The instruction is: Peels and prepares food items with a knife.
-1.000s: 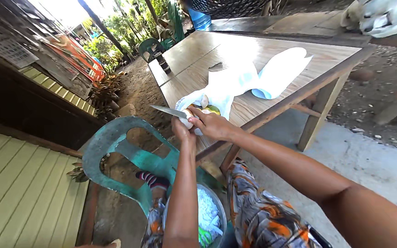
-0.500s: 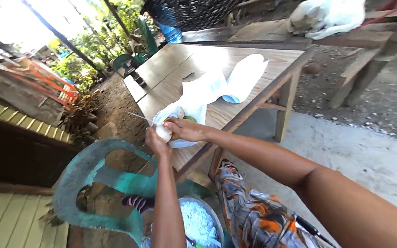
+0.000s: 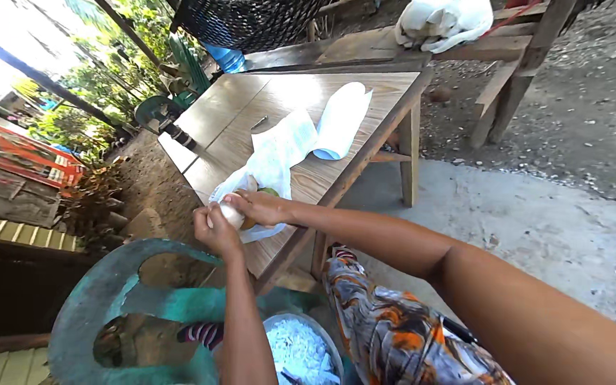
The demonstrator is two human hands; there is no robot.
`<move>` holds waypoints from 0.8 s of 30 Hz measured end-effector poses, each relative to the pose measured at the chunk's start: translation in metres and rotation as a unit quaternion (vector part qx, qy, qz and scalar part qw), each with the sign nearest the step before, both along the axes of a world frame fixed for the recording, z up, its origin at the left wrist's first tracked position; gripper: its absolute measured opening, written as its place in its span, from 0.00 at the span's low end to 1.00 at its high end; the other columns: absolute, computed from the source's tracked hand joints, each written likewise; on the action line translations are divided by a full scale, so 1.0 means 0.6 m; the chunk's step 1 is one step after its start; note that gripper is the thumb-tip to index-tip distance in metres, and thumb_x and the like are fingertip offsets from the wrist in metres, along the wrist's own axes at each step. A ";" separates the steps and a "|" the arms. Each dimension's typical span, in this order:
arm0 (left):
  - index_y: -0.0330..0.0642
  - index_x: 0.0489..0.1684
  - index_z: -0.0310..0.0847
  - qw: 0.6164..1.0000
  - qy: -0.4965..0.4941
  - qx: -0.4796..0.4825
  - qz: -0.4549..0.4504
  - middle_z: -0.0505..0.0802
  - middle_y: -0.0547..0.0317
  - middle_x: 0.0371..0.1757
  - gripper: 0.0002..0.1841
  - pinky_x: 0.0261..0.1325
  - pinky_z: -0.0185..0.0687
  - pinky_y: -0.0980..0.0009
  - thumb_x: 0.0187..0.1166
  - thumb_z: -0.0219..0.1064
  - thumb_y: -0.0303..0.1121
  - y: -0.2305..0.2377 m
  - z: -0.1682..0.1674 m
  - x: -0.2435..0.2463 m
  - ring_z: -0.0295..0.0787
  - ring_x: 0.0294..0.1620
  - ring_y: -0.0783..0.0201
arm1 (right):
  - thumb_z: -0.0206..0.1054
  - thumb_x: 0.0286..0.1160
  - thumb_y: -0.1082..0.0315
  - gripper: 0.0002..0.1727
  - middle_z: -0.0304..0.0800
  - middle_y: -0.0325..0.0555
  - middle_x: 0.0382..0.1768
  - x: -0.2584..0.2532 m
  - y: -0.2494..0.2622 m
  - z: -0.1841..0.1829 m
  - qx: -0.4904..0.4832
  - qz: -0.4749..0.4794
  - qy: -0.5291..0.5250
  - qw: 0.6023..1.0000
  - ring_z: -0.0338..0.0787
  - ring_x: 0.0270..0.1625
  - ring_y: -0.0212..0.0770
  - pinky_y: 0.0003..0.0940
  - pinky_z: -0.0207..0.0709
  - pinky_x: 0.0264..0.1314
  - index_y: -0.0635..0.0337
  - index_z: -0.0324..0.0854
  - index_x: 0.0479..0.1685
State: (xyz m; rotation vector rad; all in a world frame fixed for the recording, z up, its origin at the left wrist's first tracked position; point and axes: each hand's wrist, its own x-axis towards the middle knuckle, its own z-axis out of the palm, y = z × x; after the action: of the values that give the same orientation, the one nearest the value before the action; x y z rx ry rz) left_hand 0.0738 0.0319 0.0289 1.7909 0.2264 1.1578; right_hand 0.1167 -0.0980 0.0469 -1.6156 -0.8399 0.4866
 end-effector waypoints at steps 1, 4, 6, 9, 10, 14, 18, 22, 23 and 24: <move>0.40 0.33 0.75 0.999 0.037 -0.006 -0.015 0.80 0.67 0.30 0.09 0.42 0.80 0.73 0.84 0.55 0.30 0.001 0.007 -0.004 0.79 0.32 0.76 | 0.37 0.96 0.45 0.34 0.83 0.67 0.46 -0.001 -0.004 -0.001 -0.001 -0.003 0.013 1.000 0.83 0.42 0.57 0.54 0.76 0.46 0.67 0.72 0.75; 0.45 0.39 0.76 0.972 0.118 -0.175 -0.101 0.86 0.62 0.27 0.13 0.22 0.83 0.71 0.89 0.49 0.39 -0.010 0.029 -0.006 0.84 0.22 0.70 | 0.35 0.96 0.44 0.34 0.80 0.52 0.34 0.015 -0.013 0.000 -0.010 0.024 0.085 0.996 0.72 0.26 0.40 0.36 0.67 0.29 0.62 0.74 0.72; 0.47 0.45 0.75 0.949 0.124 -0.249 -0.149 0.86 0.59 0.32 0.12 0.24 0.83 0.69 0.89 0.49 0.42 -0.022 0.039 -0.009 0.85 0.25 0.66 | 0.34 0.94 0.40 0.33 0.69 0.39 0.22 0.035 -0.011 -0.004 -0.006 0.032 0.179 0.983 0.65 0.15 0.32 0.26 0.62 0.17 0.58 0.75 0.54; 0.50 0.52 0.72 0.911 0.124 -0.350 -0.180 0.87 0.57 0.41 0.12 0.27 0.88 0.69 0.89 0.52 0.47 -0.031 0.052 -0.023 0.89 0.32 0.64 | 0.35 0.91 0.36 0.34 0.64 0.36 0.18 0.055 -0.028 0.007 -0.055 0.026 0.262 0.963 0.64 0.13 0.30 0.23 0.62 0.15 0.57 0.71 0.42; 0.52 0.55 0.72 0.904 0.125 -0.366 -0.184 0.86 0.59 0.45 0.12 0.31 0.88 0.69 0.88 0.54 0.48 -0.028 0.052 -0.029 0.89 0.36 0.65 | 0.36 0.90 0.34 0.35 0.65 0.36 0.17 0.058 -0.031 0.008 -0.076 0.020 0.267 0.960 0.65 0.12 0.30 0.24 0.63 0.15 0.58 0.71 0.41; 0.53 0.62 0.72 0.886 0.091 -0.416 -0.185 0.85 0.59 0.54 0.17 0.45 0.90 0.67 0.87 0.60 0.51 -0.024 0.048 -0.042 0.89 0.49 0.63 | 0.38 0.91 0.35 0.34 0.66 0.37 0.17 0.061 -0.037 0.014 -0.138 0.024 0.252 0.957 0.65 0.12 0.30 0.23 0.63 0.15 0.58 0.70 0.38; 0.56 0.61 0.74 0.867 0.073 -0.447 -0.206 0.87 0.63 0.56 0.19 0.50 0.88 0.68 0.88 0.55 0.57 -0.016 0.045 -0.047 0.89 0.53 0.65 | 0.38 0.91 0.37 0.32 0.66 0.38 0.18 0.055 -0.035 0.014 -0.155 0.035 0.212 0.964 0.64 0.13 0.30 0.22 0.61 0.15 0.58 0.69 0.50; 0.56 0.56 0.75 0.882 0.075 -0.438 -0.154 0.85 0.64 0.47 0.19 0.39 0.83 0.72 0.90 0.47 0.57 -0.020 0.047 -0.044 0.86 0.41 0.68 | 0.37 0.93 0.40 0.38 0.74 0.47 0.31 0.035 -0.030 0.021 -0.158 0.023 0.095 0.983 0.69 0.22 0.38 0.33 0.67 0.26 0.51 0.45 0.95; 0.56 0.60 0.73 0.889 0.080 -0.428 -0.140 0.84 0.63 0.49 0.20 0.42 0.82 0.71 0.90 0.47 0.58 -0.022 0.045 -0.044 0.84 0.43 0.67 | 0.39 0.94 0.42 0.38 0.80 0.56 0.40 0.026 -0.029 0.021 -0.144 0.014 0.045 0.988 0.76 0.32 0.46 0.43 0.72 0.38 0.53 0.43 0.96; 0.55 0.64 0.72 0.894 0.087 -0.420 -0.130 0.83 0.62 0.53 0.23 0.45 0.82 0.69 0.90 0.46 0.60 -0.023 0.042 -0.044 0.83 0.47 0.66 | 0.41 0.95 0.44 0.38 0.85 0.65 0.51 0.017 -0.030 0.018 -0.117 0.006 -0.009 0.993 0.84 0.45 0.55 0.54 0.77 0.53 0.56 0.44 0.96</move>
State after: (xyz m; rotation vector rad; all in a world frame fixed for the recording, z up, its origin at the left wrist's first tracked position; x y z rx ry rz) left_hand 0.0476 0.0181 0.0542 1.0950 0.4918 0.5592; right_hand 0.1268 -0.1157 0.0575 -1.8324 -0.8296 0.5974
